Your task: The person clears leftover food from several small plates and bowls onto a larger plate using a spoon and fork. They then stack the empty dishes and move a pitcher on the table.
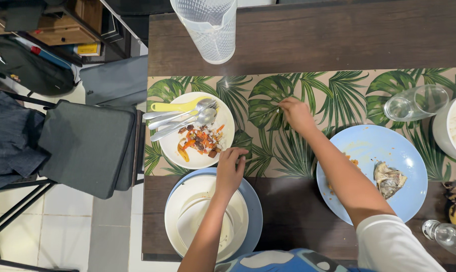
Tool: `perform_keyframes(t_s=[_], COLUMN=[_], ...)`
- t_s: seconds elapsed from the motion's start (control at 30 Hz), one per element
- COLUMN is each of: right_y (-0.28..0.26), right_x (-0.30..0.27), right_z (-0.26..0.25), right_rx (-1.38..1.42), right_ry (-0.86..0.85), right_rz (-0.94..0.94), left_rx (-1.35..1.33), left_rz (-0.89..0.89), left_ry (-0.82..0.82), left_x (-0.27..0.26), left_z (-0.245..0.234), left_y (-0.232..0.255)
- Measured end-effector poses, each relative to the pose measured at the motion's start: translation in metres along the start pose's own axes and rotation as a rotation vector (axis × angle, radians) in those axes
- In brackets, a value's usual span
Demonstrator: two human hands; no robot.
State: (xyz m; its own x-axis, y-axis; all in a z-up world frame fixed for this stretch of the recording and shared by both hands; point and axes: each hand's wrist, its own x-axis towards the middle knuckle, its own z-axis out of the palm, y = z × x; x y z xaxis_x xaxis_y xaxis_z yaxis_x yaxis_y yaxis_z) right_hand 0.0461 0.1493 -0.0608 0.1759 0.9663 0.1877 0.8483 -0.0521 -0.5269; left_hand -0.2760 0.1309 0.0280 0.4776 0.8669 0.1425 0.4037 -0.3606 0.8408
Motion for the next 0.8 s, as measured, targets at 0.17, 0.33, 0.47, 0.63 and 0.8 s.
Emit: perform_keyframes(t_s=[0.17, 0.33, 0.47, 0.63, 0.8], right_y=[-0.008, -0.023, -0.076, -0.166, -0.190], right_x=[-0.014, -0.011, -0.003, -0.009, 0.002], right_z=[0.023, 0.026, 0.015, 0.053, 0.097], right_rx=[-0.253, -0.123, 0.366, 0.452, 0.132], right_ry=[-0.067, -0.123, -0.040, -0.002, -0.083], right_rz=[-0.189, -0.060, 0.243, 0.047, -0.129], left_rx=[-0.022, -0.010, 0.009, 0.036, 0.032], left_rz=[-0.064, -0.009, -0.066, -0.106, -0.102], left_ry=[-0.021, 0.050, 0.050, 0.062, 0.051], left_x=[-0.007, -0.017, -0.028, -0.043, -0.048], left_z=[-0.003, -0.020, -0.037, -0.048, -0.057], left_y=[0.000, -0.006, -0.012, -0.017, -0.015])
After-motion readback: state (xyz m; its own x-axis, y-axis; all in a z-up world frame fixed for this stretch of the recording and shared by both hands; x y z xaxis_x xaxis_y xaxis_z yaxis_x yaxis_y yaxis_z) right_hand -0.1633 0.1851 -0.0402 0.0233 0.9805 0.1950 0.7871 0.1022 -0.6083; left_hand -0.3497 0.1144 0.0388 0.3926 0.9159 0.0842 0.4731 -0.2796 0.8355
